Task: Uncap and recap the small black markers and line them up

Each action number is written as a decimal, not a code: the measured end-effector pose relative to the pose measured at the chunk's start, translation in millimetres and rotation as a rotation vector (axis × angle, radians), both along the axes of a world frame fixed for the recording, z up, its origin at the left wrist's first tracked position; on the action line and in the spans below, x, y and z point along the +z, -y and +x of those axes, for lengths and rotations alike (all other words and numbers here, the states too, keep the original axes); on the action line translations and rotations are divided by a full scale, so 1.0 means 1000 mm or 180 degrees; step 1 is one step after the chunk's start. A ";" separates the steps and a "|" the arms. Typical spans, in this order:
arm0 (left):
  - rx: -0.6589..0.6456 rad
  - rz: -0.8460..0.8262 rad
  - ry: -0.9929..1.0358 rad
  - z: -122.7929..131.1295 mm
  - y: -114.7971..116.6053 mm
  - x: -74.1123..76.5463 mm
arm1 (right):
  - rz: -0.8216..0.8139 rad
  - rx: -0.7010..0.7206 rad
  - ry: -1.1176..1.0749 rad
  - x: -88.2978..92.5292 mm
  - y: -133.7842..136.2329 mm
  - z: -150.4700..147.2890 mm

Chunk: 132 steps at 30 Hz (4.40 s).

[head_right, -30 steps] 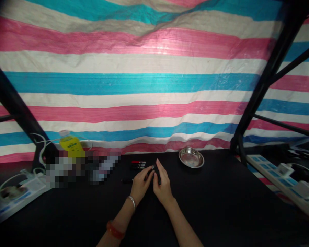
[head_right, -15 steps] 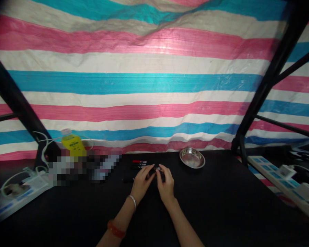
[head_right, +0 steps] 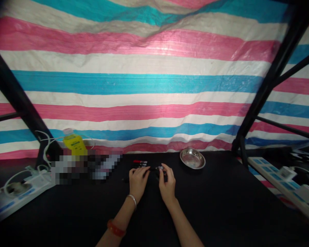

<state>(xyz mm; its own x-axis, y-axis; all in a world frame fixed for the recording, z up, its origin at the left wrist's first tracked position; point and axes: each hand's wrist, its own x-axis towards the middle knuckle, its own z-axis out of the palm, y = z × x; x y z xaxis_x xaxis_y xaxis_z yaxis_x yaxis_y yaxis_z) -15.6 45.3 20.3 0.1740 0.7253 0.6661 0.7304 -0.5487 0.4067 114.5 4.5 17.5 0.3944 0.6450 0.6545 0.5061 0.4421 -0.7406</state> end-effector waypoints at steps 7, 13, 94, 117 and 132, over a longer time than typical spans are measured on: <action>0.0243 0.0218 -0.0047 -0.001 -0.002 0.001 | -0.0016 0.0017 -0.0040 -0.003 -0.003 0.001; -0.0681 0.0540 -0.0155 0.004 0.003 0.005 | -0.0113 0.0125 -0.0038 -0.006 -0.005 0.002; 0.1042 -0.0899 -0.1410 0.000 0.007 0.009 | -0.1158 -0.0465 0.1328 -0.018 -0.010 0.007; -0.0171 -0.0730 -0.0615 0.007 0.007 0.008 | -0.0844 -0.0199 0.0642 -0.025 -0.012 0.009; -0.0357 -0.0428 -0.0530 0.006 0.007 0.005 | -0.0485 0.0249 0.0463 -0.018 -0.010 0.006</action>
